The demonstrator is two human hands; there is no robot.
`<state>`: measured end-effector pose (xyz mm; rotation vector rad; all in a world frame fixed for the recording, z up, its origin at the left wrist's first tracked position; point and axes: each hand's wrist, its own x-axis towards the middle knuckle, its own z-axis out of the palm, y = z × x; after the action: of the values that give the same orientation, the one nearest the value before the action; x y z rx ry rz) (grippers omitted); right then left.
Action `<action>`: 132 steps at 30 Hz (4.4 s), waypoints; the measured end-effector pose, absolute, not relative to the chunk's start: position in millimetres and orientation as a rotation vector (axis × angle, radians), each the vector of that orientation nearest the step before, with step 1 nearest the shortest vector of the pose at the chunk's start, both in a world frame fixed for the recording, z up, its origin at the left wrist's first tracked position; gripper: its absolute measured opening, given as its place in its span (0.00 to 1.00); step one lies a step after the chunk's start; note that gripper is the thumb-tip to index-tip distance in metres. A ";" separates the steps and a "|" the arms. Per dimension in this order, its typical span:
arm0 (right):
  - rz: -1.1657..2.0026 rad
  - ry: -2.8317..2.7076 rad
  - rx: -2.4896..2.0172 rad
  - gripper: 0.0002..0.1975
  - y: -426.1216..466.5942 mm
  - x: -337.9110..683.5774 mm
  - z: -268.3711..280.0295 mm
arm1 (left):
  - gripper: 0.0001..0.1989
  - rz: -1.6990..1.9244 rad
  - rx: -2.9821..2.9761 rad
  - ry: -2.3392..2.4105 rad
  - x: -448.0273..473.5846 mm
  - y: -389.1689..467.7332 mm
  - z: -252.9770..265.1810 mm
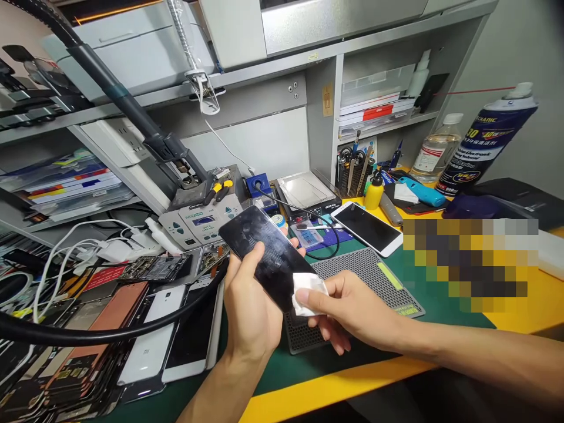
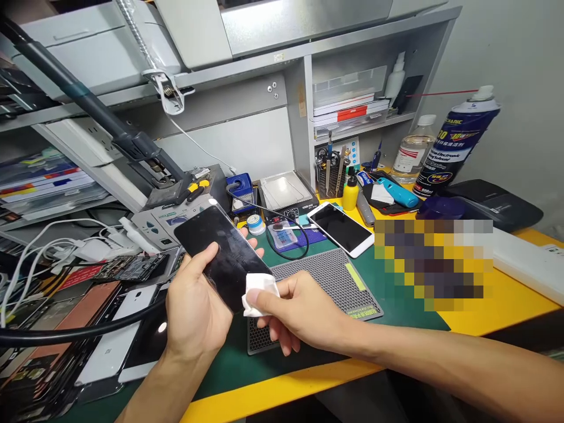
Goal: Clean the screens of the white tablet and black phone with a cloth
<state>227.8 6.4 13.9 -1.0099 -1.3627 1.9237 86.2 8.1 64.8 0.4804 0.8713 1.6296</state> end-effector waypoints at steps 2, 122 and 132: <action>1.880 -1.352 -1.033 0.27 8.2 229.9 16.7 | 0.20 1.614 0.476 0.854 85.4 7.7 66.0; 1.606 -1.589 -1.135 0.17 14.9 232.2 21.2 | 0.19 1.651 0.646 0.860 90.0 8.9 55.0; 1.478 -1.600 -1.184 0.16 16.9 237.8 19.2 | 0.16 1.650 0.614 0.895 88.8 10.8 58.1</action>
<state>237.8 16.9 19.2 -1.1844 -1.5996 1.4785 88.8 10.8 58.1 0.6142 0.8947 1.6496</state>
